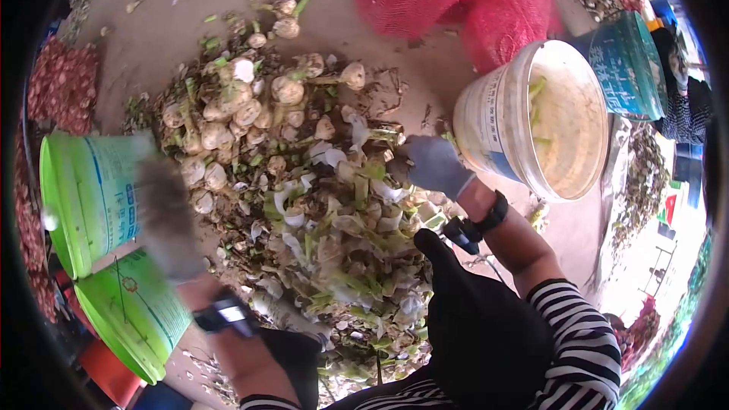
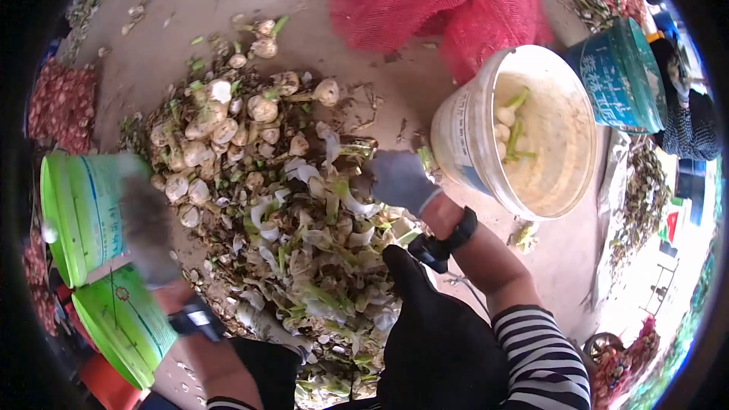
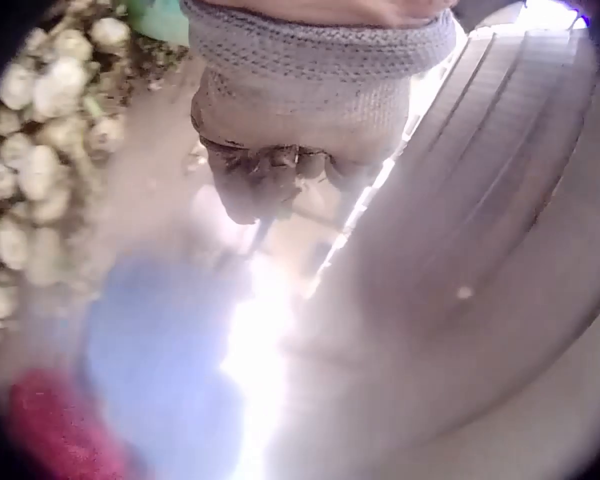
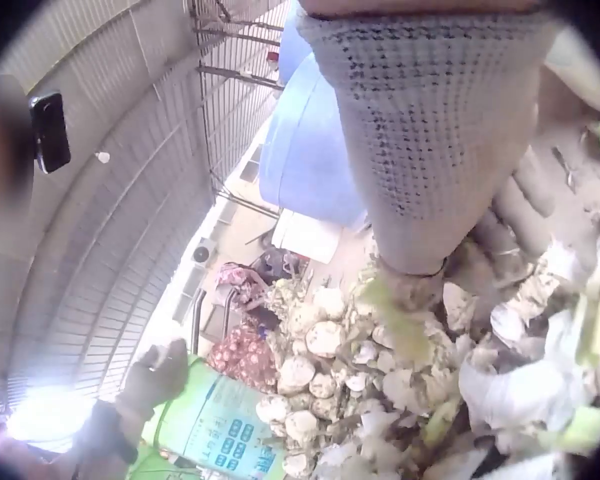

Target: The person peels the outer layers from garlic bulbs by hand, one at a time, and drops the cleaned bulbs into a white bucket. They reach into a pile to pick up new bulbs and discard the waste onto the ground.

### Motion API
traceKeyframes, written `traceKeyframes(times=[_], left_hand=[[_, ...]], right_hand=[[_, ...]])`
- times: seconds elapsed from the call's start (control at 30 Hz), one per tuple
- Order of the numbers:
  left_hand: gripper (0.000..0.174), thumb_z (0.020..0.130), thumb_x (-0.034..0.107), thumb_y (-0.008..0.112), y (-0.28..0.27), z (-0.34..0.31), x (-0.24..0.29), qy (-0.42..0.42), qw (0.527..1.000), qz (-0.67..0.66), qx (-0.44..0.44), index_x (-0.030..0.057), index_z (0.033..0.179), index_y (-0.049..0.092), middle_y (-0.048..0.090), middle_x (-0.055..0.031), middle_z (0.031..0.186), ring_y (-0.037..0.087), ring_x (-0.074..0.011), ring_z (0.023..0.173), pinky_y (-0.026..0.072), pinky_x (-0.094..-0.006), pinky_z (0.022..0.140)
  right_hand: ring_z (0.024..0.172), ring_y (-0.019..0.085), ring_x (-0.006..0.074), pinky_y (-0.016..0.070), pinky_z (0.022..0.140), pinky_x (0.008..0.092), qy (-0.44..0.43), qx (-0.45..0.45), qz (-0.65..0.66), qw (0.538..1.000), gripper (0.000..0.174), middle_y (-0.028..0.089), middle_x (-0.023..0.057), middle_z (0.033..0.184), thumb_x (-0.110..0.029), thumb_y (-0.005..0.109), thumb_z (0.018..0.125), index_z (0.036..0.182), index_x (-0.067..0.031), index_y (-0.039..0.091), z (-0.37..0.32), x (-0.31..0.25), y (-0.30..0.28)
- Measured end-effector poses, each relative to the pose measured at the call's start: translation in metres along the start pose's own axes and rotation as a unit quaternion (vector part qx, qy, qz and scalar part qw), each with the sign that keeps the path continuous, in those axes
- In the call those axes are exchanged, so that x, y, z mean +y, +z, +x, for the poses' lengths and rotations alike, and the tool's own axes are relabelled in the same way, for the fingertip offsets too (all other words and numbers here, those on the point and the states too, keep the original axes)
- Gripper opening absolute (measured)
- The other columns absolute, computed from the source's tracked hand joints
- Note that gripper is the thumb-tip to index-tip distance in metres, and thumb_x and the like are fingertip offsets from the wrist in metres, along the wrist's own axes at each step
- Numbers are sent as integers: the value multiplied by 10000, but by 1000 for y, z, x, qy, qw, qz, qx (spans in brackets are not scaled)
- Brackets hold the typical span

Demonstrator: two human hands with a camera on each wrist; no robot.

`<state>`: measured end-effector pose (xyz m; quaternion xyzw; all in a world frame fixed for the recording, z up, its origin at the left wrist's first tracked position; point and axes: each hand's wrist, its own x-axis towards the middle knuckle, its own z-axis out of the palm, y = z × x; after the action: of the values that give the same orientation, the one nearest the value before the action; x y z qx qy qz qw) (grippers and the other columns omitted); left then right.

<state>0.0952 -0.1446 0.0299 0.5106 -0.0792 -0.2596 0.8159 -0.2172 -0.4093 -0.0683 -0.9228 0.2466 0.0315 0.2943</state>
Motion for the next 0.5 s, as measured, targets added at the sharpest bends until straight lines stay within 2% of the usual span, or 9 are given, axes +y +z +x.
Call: traceKeyframes(times=[0.03, 0.07, 0.17, 0.27, 0.33, 0.37, 0.43, 0.47, 0.5], left_hand=[[355, 972, 173, 355, 11, -3, -31, -54, 988, 4, -145, 43, 1286, 458, 519, -71, 1266, 505, -172, 1135, 409, -281, 951], [307, 955, 190, 431, 58, -23, -54, -117, 991, 57, 16, 58, 1212, 532, 575, -56, 1175, 545, -160, 1050, 441, -287, 899], [251, 882, 130, 548, 102, -35, -108, -194, 967, 165, -14, 35, 1108, 601, 621, -36, 1000, 572, -115, 849, 473, -266, 709], [267, 834, 103, 564, 90, -21, -173, -156, 942, 286, -85, 53, 1093, 609, 623, -61, 1031, 600, -187, 921, 490, -312, 756], [312, 763, 93, 594, 78, -5, -216, 3, 841, 505, -195, 99, 1075, 618, 610, -105, 1070, 599, -273, 958, 487, -354, 797], [312, 763, 93, 594, 83, -5, -218, 4, 842, 502, -197, 99, 1075, 618, 610, -105, 1070, 599, -273, 958, 487, -354, 797], [356, 709, 51, 600, 93, -5, -223, 107, 588, 768, -229, 131, 1055, 622, 591, -137, 1084, 581, -319, 960, 474, -369, 833], [356, 709, 51, 600, 91, -3, -226, 105, 589, 767, -232, 131, 1055, 622, 591, -137, 1084, 581, -319, 960, 474, -369, 833], [354, 705, 45, 609, 86, 2, -230, 150, 654, 711, -209, 130, 1048, 615, 600, -130, 1057, 589, -322, 937, 485, -373, 807]], right_hand=[[711, 594, 327, 474, 643, 423, -16, 1, -42, 999, 170, 600, 123, 749, -216, 603, 773, 831, -65, 655, 6, 3, -1], [711, 594, 327, 474, 643, 423, -13, 0, -45, 999, 170, 600, 123, 749, -216, 603, 773, 831, -65, 655, 11, 6, 0], [792, 590, 333, 469, 685, 434, -11, 46, -26, 999, 263, 602, 130, 847, -308, 620, 760, 900, -86, 640, 26, 13, 8], [781, 588, 347, 471, 693, 435, -63, 56, -13, 996, 369, 594, 147, 852, -315, 633, 750, 1037, -86, 596, 31, 4, 22], [873, 588, 344, 485, 749, 426, 19, -127, -19, 992, 481, 567, 166, 1004, -275, 659, 684, 1117, -94, 560, 24, -23, 27], [963, 567, 348, 485, 776, 420, -125, -59, 21, 990, 513, 544, 175, 1070, -303, 654, 662, 1128, -109, 567, 9, -14, 58], [985, 551, 349, 472, 809, 413, -243, -21, 49, 969, 463, 546, 173, 1091, -321, 637, 676, 1096, -129, 604, -17, -28, 70], [985, 551, 349, 472, 809, 413, -240, -23, 49, 969, 463, 546, 173, 1091, -321, 637, 676, 1096, -129, 604, -21, -27, 73], [966, 553, 353, 470, 804, 413, -227, -75, 118, 964, 435, 545, 170, 1090, -324, 623, 698, 1087, -129, 609, -26, -22, 79]])
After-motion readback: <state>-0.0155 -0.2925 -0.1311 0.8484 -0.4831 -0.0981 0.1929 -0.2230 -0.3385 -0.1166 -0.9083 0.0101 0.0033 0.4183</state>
